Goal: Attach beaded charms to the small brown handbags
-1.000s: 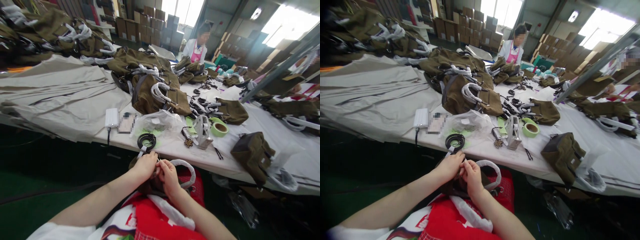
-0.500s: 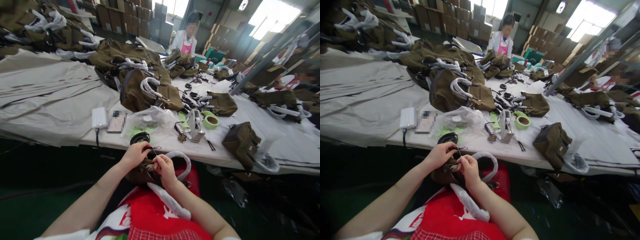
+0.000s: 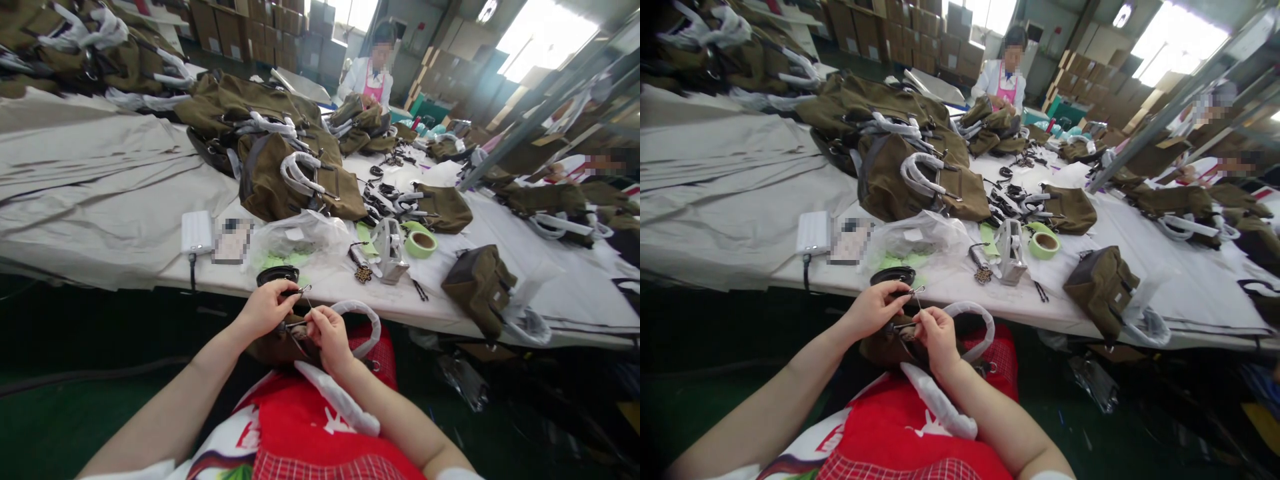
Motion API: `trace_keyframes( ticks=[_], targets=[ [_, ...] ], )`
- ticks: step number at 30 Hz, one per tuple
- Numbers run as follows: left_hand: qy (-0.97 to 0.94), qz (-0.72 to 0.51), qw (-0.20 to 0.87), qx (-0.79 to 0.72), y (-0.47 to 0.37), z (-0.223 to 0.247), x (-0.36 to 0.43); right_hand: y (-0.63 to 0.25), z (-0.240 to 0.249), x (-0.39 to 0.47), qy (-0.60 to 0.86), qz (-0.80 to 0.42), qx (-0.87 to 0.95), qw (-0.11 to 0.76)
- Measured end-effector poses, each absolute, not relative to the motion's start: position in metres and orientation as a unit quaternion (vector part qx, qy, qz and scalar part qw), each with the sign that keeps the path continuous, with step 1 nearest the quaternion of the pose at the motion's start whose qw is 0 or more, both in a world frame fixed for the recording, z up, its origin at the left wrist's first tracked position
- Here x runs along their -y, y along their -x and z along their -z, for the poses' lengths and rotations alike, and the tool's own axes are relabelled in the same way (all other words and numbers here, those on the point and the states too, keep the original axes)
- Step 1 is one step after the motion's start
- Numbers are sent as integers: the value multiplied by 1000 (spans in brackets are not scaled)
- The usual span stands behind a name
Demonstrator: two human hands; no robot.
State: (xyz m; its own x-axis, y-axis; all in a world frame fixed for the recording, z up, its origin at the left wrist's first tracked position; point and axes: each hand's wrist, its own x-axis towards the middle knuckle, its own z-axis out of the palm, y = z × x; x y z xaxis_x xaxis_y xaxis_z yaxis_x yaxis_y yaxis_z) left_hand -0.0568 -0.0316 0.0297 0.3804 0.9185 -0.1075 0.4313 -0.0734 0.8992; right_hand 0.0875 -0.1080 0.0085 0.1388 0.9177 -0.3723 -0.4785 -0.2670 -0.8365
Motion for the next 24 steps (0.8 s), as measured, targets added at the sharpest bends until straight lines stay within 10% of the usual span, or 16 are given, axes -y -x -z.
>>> trace_keyframes(
  ticks=[24],
  targets=[
    [-600, -328, 559, -469, 59, -29, 35, -79, -2, 100, 517, -590, 276, 555]
  ],
)
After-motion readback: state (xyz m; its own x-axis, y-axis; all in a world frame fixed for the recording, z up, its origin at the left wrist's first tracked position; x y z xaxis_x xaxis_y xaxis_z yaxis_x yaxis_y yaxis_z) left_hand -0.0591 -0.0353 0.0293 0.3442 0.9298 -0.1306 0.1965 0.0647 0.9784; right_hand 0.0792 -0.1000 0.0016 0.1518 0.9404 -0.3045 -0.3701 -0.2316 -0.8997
